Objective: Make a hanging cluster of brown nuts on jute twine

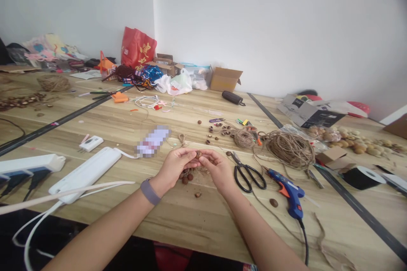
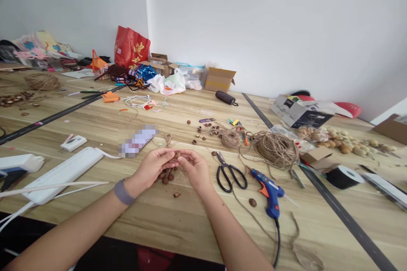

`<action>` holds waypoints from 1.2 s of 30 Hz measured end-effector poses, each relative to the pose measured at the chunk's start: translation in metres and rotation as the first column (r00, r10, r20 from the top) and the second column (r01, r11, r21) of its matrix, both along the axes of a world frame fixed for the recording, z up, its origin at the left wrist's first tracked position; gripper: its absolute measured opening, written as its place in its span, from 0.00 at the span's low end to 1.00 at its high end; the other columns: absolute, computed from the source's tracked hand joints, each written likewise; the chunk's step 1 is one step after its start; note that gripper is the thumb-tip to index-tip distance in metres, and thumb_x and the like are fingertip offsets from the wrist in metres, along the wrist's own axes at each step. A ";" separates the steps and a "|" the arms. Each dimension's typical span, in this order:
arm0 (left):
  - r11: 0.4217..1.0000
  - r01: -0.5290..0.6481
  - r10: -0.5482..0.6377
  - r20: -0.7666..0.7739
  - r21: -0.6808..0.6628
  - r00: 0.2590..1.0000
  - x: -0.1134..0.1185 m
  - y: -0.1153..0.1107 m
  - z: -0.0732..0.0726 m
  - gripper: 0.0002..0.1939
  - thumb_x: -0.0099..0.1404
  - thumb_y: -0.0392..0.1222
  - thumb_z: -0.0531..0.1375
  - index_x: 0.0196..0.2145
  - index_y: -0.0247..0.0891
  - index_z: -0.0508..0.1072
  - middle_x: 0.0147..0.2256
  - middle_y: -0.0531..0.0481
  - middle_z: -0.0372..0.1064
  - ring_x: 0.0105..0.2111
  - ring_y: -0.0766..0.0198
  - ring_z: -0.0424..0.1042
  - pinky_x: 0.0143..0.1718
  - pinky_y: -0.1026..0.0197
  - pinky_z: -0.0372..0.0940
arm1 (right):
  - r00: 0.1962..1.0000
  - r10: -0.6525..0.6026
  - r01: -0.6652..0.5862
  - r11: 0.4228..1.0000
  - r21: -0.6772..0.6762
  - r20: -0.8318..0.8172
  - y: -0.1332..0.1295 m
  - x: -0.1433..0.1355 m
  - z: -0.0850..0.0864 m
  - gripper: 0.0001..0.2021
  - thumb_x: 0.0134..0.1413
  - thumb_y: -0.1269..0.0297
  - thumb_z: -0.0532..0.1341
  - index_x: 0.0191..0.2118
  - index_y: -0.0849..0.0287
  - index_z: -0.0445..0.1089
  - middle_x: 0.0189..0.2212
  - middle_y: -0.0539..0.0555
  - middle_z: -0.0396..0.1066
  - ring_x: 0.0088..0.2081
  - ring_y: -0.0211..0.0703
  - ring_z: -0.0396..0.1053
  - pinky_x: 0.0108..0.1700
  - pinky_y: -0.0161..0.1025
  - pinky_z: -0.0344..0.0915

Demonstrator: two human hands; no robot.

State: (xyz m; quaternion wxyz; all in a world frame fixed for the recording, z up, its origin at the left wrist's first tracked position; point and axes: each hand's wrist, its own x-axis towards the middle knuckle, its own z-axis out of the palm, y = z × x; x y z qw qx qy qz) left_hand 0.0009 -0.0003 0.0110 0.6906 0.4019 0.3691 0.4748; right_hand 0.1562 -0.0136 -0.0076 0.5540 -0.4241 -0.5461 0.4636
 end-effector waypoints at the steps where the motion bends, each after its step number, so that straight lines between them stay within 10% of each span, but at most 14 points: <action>1: 1.000 0.001 -0.001 -0.014 0.012 1.000 0.000 0.000 0.000 0.18 0.51 0.49 0.73 0.34 0.31 0.78 0.29 0.46 0.77 0.27 0.65 0.75 0.32 0.64 0.70 | 1.000 0.002 -0.002 1.000 -0.008 -0.005 0.000 0.000 -0.001 0.18 0.44 0.48 0.71 0.37 0.54 0.76 0.34 0.54 0.80 0.35 0.47 0.77 0.40 0.44 0.74; 11: 0.991 -0.046 0.062 -0.127 0.123 0.990 0.000 -0.003 -0.002 0.20 0.52 0.54 0.69 0.35 0.34 0.78 0.26 0.49 0.73 0.27 0.63 0.72 0.24 0.65 0.65 | 0.993 -0.093 0.089 0.994 0.064 0.066 -0.001 -0.004 -0.005 0.14 0.46 0.51 0.69 0.34 0.54 0.73 0.30 0.52 0.77 0.32 0.45 0.75 0.37 0.41 0.72; 22: 0.997 0.045 -0.037 0.126 -0.062 0.991 -0.001 0.004 -0.004 0.12 0.49 0.35 0.73 0.33 0.33 0.81 0.34 0.47 0.78 0.35 0.64 0.76 0.41 0.64 0.70 | 0.945 -0.248 0.212 0.961 0.178 0.215 -0.001 -0.001 -0.006 0.13 0.48 0.49 0.68 0.30 0.54 0.74 0.25 0.51 0.74 0.27 0.42 0.69 0.31 0.39 0.67; 36: 0.957 0.125 -0.065 0.229 -0.262 0.971 -0.004 0.010 -0.005 0.05 0.59 0.27 0.67 0.29 0.31 0.74 0.26 0.52 0.74 0.25 0.74 0.73 0.30 0.74 0.69 | 0.937 -0.199 0.111 0.949 0.294 0.288 -0.003 0.001 -0.003 0.08 0.55 0.60 0.63 0.38 0.53 0.78 0.37 0.55 0.80 0.38 0.46 0.76 0.44 0.43 0.72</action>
